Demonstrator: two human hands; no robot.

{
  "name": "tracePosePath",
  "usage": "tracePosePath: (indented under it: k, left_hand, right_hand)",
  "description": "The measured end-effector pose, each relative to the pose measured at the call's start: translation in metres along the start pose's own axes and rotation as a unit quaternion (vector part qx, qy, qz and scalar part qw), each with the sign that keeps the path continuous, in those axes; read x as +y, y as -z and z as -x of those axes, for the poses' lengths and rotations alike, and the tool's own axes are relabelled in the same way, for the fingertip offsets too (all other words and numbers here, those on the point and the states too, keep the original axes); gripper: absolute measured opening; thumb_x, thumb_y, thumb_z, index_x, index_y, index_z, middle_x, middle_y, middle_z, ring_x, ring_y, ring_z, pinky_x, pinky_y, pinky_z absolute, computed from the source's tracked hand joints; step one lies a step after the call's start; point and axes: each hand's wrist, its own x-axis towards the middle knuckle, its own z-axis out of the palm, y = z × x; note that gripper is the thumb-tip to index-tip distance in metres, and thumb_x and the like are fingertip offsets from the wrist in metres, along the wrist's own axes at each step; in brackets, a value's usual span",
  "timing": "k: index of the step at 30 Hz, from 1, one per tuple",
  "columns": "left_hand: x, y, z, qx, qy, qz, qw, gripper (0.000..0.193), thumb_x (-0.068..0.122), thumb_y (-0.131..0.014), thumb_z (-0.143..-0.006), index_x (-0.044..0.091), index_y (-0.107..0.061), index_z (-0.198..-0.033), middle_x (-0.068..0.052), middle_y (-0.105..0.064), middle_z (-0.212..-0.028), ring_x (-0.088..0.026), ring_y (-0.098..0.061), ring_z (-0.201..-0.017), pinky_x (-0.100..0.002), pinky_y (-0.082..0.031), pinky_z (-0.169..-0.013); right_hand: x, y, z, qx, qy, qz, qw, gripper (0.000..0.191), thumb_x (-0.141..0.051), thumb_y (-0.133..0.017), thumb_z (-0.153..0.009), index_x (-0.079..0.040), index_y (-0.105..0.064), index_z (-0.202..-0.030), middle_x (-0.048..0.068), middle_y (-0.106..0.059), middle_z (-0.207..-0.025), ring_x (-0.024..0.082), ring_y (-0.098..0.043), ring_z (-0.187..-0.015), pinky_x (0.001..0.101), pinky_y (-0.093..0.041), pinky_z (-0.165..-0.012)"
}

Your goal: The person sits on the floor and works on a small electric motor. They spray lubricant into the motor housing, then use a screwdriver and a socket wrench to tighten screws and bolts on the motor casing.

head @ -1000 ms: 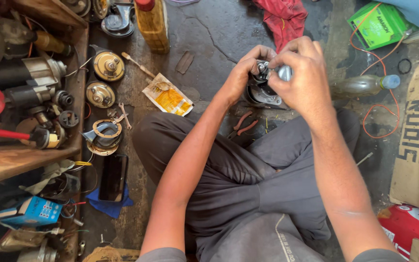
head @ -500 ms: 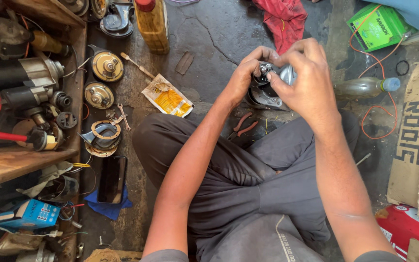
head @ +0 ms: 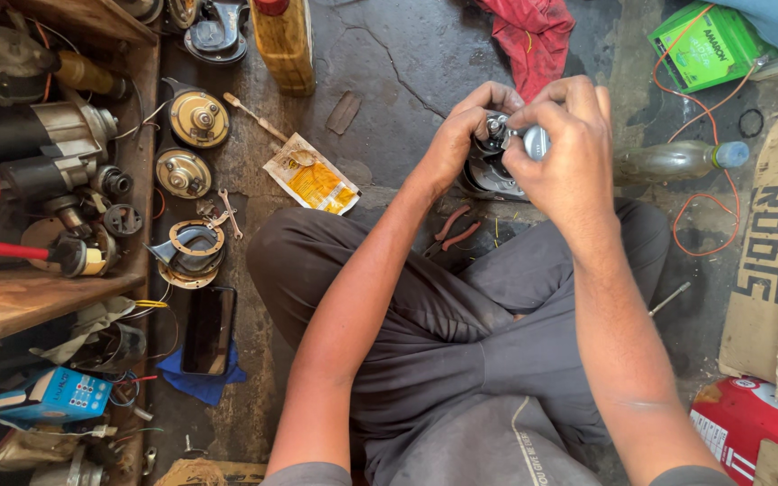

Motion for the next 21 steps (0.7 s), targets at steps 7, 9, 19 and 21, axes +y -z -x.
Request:
tracePosePath:
  k: [7,9,19,21]
  left_hand:
    - [0.000,0.000,0.000,-0.002,-0.007,0.004,1.000,0.044,0.011,-0.042,-0.077,-0.005,-0.062,-0.113,-0.010,-0.063,-0.115,-0.021,-0.057,-0.111,-0.027,-0.044,-0.100]
    - [0.000,0.000,0.001,0.000,0.000,0.008,1.000,0.044,0.012,-0.042,-0.078,-0.005,-0.062,-0.113,-0.010,-0.063,-0.114,-0.020,-0.057,-0.110,-0.027,-0.044,-0.099]
    - [0.007,-0.003,0.003,0.010,0.023,0.003,1.000,0.045,0.012,-0.041,-0.077,-0.004,-0.063,-0.114,-0.008,-0.062,-0.111,-0.019,-0.056,-0.104,-0.026,-0.044,-0.093]
    - [0.007,-0.003,0.003,0.008,0.019,0.002,1.000,0.045,0.011,-0.042,-0.077,-0.004,-0.063,-0.114,-0.008,-0.061,-0.110,-0.019,-0.055,-0.104,-0.027,-0.044,-0.094]
  right_hand:
    - [0.002,0.002,0.001,-0.003,0.000,-0.009,1.000,0.017,-0.005,-0.088,-0.086,-0.002,-0.074,-0.094,0.013,-0.059,-0.110,0.031,-0.057,-0.109,0.0437,-0.048,-0.100]
    - [0.002,0.006,0.001,-0.011,-0.002,-0.021,1.000,0.016,-0.005,-0.087,-0.086,-0.002,-0.074,-0.095,0.012,-0.059,-0.110,0.031,-0.057,-0.109,0.0439,-0.049,-0.100]
    - [0.000,0.003,0.001,0.009,0.005,-0.023,1.000,0.017,-0.004,-0.084,-0.083,-0.004,-0.072,-0.095,0.012,-0.057,-0.113,0.031,-0.056,-0.114,0.0427,-0.048,-0.100]
    - [0.001,0.000,0.001,0.002,-0.004,-0.021,1.000,0.017,-0.002,-0.083,-0.081,-0.004,-0.074,-0.095,0.012,-0.058,-0.116,0.030,-0.054,-0.109,0.0424,-0.048,-0.097]
